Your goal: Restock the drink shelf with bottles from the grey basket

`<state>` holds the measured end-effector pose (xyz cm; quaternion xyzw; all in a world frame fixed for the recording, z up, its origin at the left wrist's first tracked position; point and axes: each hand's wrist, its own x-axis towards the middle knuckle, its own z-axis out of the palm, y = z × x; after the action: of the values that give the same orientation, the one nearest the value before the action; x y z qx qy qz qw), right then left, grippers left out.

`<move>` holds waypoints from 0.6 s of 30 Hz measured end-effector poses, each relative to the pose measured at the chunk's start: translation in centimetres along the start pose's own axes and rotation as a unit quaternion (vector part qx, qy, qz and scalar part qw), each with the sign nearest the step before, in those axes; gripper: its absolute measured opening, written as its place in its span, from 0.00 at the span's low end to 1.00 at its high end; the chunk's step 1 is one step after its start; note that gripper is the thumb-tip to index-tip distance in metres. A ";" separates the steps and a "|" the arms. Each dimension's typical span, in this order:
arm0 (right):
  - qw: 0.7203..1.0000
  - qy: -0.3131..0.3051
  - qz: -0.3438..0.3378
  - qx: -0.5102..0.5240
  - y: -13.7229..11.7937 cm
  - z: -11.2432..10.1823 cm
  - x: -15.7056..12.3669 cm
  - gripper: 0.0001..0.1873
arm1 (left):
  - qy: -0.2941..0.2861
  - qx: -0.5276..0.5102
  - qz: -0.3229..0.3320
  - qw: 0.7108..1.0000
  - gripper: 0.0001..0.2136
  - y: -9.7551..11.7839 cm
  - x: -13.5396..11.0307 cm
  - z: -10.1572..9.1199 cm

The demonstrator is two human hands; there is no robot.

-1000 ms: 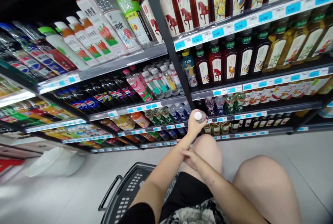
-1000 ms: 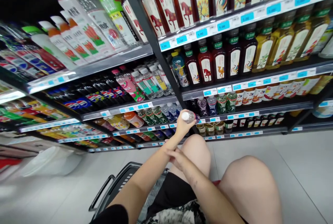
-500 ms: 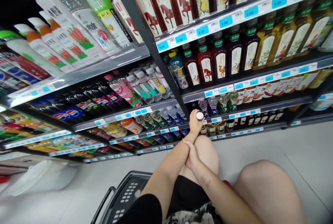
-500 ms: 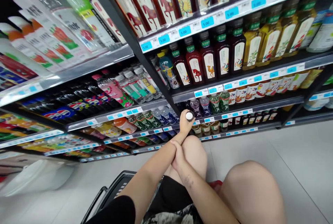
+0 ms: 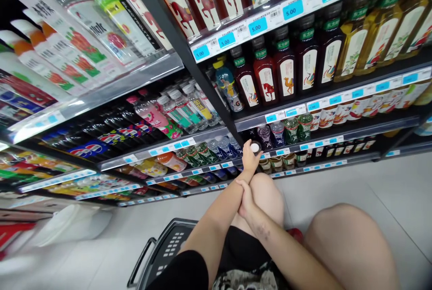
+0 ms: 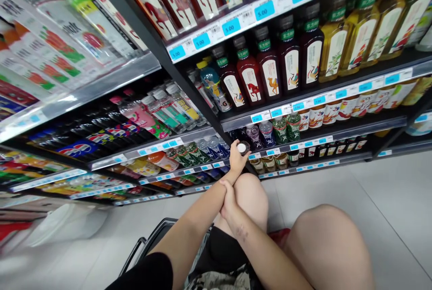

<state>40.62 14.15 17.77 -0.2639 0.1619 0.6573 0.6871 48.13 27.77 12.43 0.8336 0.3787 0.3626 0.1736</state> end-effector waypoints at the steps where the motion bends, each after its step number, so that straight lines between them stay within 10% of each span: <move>1: 1.000 0.014 0.004 0.010 -0.1 0.2 0.0 0.17 | 0.010 -0.002 0.005 1.000 0.33 -0.2 0.1 0.1; 18: 1.000 0.006 0.007 0.010 -2.6 1.0 -0.3 0.21 | 0.007 0.181 0.018 0.983 0.28 1.9 3.7 1.2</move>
<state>43.04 14.49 19.10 -0.2598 0.1745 0.6585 0.6844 51.62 29.34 14.45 0.8555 0.4241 0.2968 0.0106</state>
